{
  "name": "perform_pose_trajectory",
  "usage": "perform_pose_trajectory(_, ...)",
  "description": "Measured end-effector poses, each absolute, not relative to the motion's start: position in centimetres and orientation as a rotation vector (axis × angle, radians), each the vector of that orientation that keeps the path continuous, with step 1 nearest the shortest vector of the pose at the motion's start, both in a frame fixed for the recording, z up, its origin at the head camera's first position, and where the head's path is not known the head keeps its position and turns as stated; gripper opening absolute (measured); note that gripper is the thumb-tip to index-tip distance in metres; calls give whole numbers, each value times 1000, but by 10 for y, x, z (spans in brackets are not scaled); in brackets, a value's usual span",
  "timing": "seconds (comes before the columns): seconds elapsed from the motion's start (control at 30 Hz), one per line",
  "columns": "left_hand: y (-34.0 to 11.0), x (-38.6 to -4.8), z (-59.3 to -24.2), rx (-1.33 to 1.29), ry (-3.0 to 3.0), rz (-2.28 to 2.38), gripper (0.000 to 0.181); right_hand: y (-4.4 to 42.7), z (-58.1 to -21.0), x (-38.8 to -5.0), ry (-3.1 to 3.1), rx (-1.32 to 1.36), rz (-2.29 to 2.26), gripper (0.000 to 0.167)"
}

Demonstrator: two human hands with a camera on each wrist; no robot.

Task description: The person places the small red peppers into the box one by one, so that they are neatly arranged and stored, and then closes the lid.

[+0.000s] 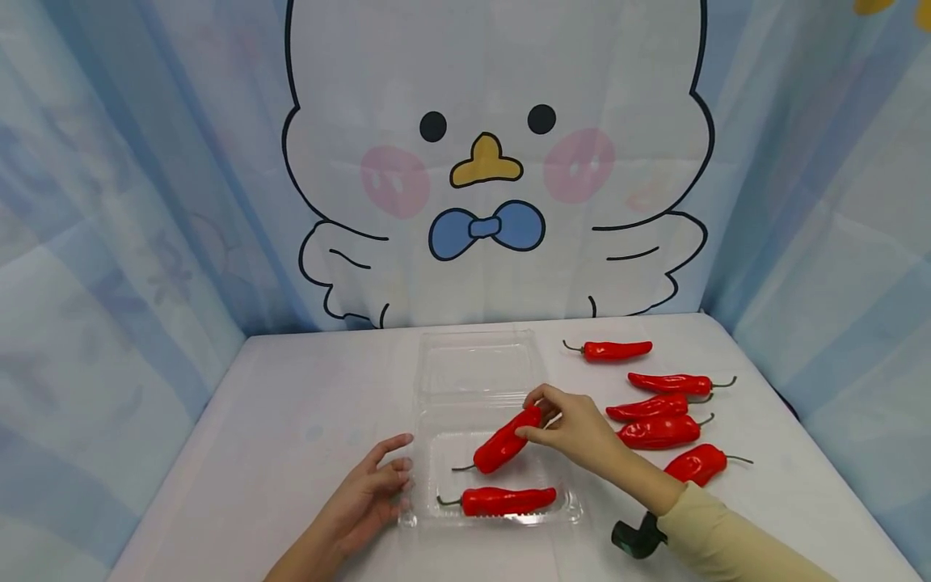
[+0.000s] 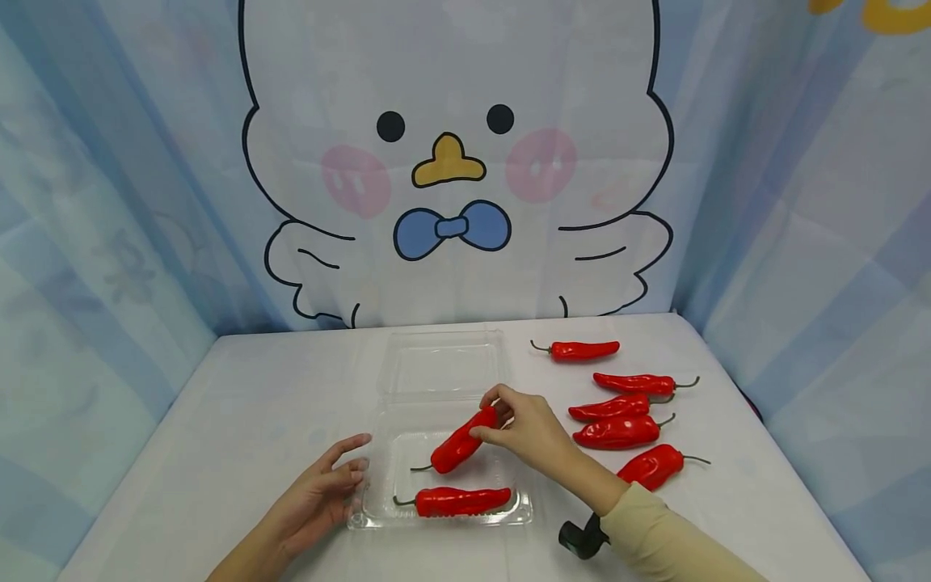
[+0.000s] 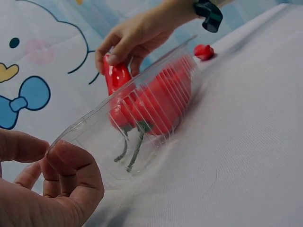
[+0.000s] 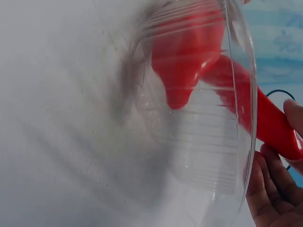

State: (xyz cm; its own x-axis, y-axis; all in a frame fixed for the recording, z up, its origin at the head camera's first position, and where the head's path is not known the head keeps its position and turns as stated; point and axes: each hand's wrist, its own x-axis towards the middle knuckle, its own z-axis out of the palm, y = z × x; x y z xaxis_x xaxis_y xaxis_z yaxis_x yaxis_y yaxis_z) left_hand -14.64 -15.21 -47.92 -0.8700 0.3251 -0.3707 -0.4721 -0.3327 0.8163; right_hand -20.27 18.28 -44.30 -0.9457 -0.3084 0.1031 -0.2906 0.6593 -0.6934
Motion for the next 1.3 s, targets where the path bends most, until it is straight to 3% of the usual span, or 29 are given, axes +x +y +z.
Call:
perform_pose_trajectory(0.5,-154,-145,-482,-152,1429,2214,53,190,-454,-208,2935,-1229,-406,34)
perform_pose_trajectory(1.13,-152,-145,-481,-170,1435,2219,52,186,-454,-206,2810,-1358,-296,17)
perform_pose_trajectory(1.3,-152,-145,-481,-164,1438,2220,51,178,-452,-204,2790,-1334,-324,26)
